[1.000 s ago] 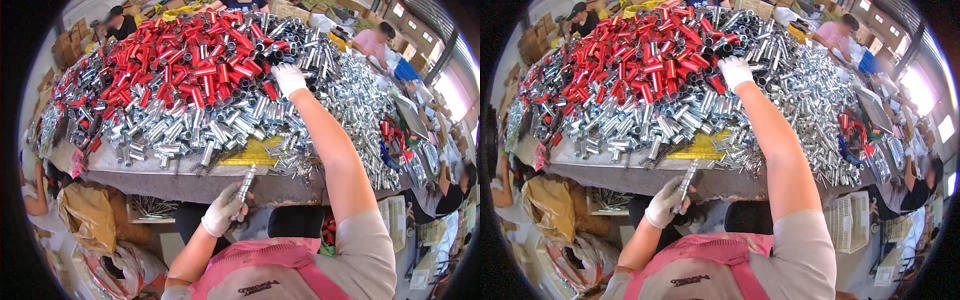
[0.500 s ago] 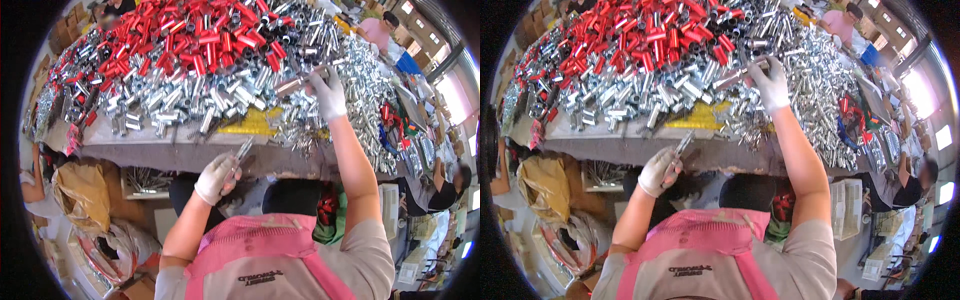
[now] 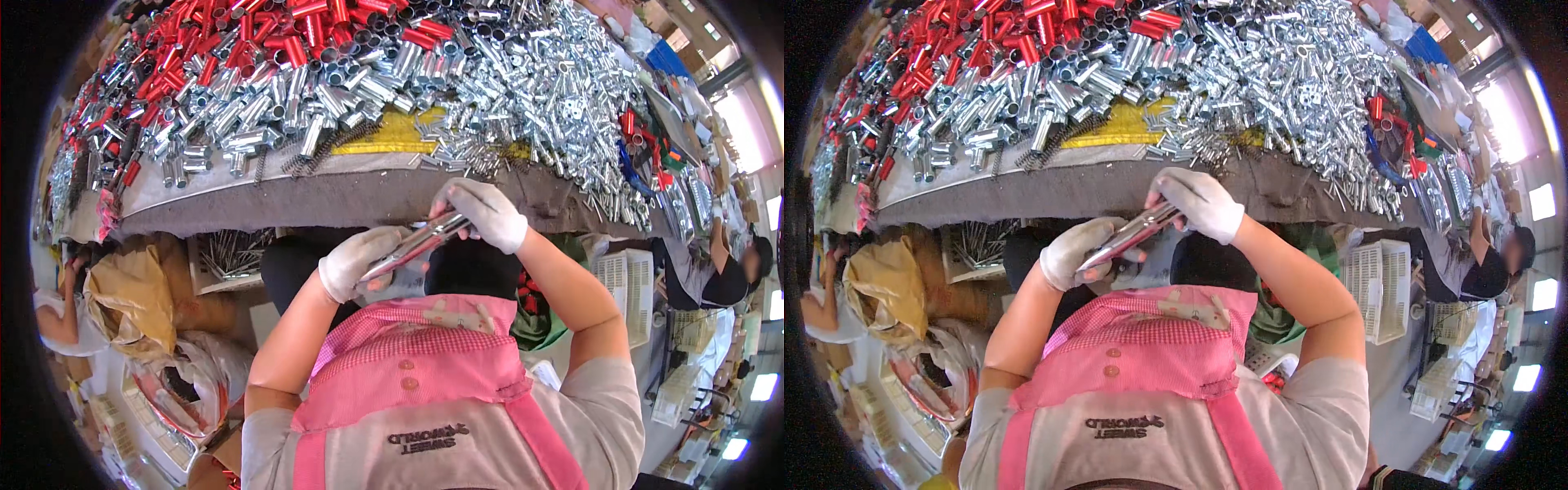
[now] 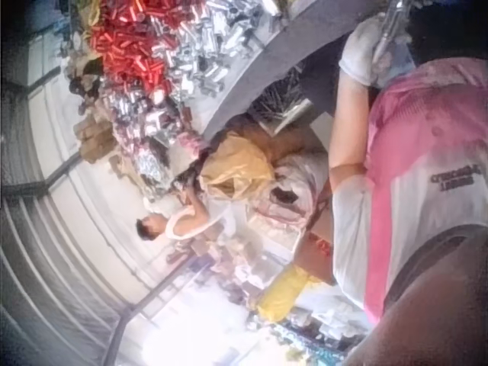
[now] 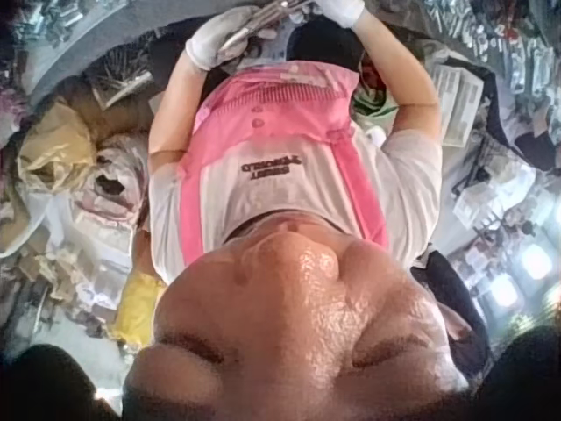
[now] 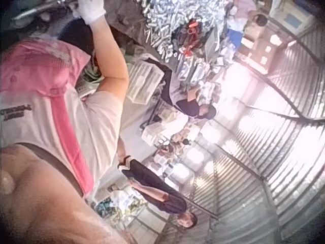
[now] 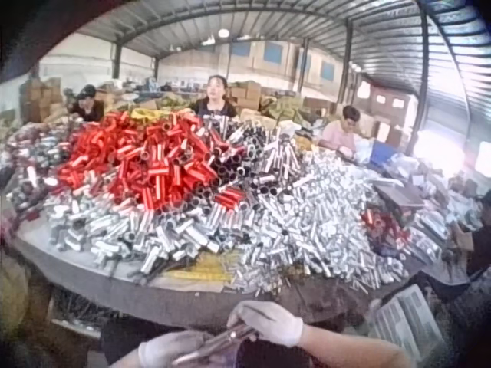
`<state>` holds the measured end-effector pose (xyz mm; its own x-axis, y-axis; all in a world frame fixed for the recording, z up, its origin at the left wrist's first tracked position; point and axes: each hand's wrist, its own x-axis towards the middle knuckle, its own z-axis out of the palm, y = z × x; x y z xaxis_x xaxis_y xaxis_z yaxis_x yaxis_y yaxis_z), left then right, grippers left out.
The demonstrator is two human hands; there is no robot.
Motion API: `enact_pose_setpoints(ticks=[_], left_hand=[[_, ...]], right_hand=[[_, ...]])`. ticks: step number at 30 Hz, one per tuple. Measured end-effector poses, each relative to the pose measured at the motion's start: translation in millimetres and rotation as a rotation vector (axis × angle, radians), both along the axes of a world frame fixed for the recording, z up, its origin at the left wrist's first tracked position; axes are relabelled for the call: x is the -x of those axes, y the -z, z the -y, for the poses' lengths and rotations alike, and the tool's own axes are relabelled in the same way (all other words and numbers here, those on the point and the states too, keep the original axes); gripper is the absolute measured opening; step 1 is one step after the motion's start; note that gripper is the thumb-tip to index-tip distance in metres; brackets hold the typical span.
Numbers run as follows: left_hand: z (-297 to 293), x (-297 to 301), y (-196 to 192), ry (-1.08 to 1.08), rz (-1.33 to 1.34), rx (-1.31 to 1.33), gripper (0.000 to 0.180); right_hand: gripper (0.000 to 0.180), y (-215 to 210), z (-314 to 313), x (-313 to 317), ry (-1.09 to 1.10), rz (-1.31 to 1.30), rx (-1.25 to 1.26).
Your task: Assemble metal components including springs and red handles into finished units.
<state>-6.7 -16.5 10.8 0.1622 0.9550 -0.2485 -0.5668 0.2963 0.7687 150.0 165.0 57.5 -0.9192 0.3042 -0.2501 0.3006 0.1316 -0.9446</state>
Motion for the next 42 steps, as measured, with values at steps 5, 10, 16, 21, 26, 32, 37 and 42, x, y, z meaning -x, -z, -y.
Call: enact_pose_setpoints(ticks=[5, 10, 16, 21, 26, 32, 37, 42], left_hand=[[-2.4, -14.4, -6.8, -0.060, 0.057, 0.182, 0.043], [-2.7, -11.9, -1.7, -0.050, 0.061, 0.168, 0.037], [4.5, -12.8, 10.6, -0.051, 0.132, 0.001, 0.048], [16.3, 8.2, 34.1, -0.379, 0.259, 0.033, 0.027], [17.8, 10.4, 32.4, -0.507, 0.381, 0.043, 0.023], [10.4, 3.0, 24.9, -0.562, 0.233, 0.076, 0.033], [7.8, -2.7, 19.1, -0.559, 0.050, 0.154, 0.042], [4.6, -9.4, 18.3, -0.583, -0.073, 0.221, 0.037]], right_hand=[[0.036, 12.5, 15.4, 7.5, 0.074, 0.117, 0.145], [0.037, 19.5, 25.8, 12.4, 0.071, 0.125, 0.150], [0.037, 22.5, 26.1, 18.9, 0.019, -0.007, 0.108], [0.013, 62.8, -26.9, 46.1, 0.153, -0.204, -1.202], [0.012, 73.3, -35.1, 53.0, 0.118, -0.145, -1.381], [0.019, 18.1, 6.0, 42.0, 0.005, -0.369, -0.724], [0.009, 15.0, 24.2, 46.4, -0.059, -0.286, -0.855], [0.014, 11.1, 45.6, 46.5, -0.160, -0.071, -1.237]])
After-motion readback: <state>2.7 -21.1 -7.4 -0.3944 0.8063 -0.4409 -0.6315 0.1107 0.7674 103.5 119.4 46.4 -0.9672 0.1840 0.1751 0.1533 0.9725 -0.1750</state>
